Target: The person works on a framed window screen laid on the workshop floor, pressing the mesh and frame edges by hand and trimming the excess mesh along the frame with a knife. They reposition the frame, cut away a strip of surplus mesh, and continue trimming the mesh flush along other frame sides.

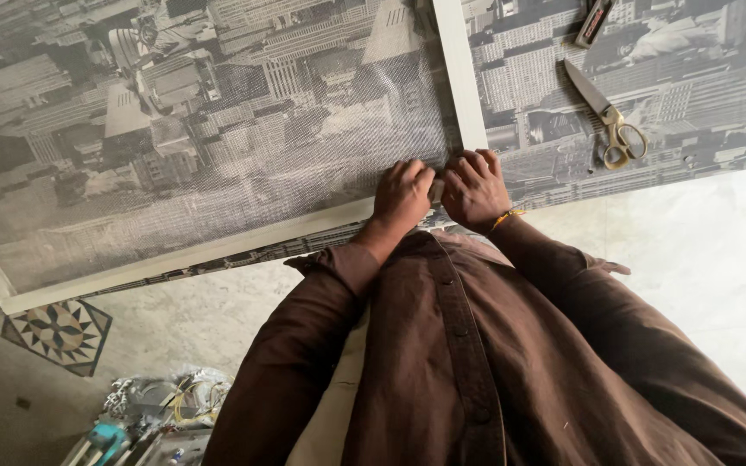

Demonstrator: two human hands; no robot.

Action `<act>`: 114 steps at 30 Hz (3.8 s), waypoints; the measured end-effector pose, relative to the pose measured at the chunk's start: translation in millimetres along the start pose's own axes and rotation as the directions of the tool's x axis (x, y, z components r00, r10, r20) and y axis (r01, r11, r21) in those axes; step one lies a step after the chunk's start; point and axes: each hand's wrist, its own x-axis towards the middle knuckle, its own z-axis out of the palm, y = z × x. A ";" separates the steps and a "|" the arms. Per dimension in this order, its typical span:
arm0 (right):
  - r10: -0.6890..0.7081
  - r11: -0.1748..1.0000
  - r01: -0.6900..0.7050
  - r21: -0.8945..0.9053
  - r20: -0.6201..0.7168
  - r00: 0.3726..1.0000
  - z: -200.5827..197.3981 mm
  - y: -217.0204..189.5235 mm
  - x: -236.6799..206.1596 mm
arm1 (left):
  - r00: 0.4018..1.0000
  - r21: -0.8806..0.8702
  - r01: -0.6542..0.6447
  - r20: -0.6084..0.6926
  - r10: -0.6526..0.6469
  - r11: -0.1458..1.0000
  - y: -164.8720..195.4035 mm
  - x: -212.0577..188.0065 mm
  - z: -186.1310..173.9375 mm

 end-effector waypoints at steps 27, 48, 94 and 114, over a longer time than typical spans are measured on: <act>0.001 0.996 -0.012 -0.083 -0.134 0.991 25.3 2.3 1.8 | 0.693 0.042 0.238 0.692 -0.200 0.970 -57.3 31.4 -7.7; 0.016 0.989 -0.032 -0.146 -0.112 0.994 32.6 -14.9 9.0 | 0.704 0.083 0.148 0.691 -0.164 0.985 -101.3 -1.0 -36.6; -0.021 1.000 0.021 -0.003 -0.030 0.999 148.5 -147.8 44.0 | 0.807 0.173 0.227 0.517 -0.285 0.958 -169.0 -93.5 -95.0; 0.002 0.957 -0.031 -0.288 -0.099 0.995 166.2 -187.5 48.3 | 0.720 0.128 0.031 0.685 -0.111 0.991 -255.8 -137.0 -161.9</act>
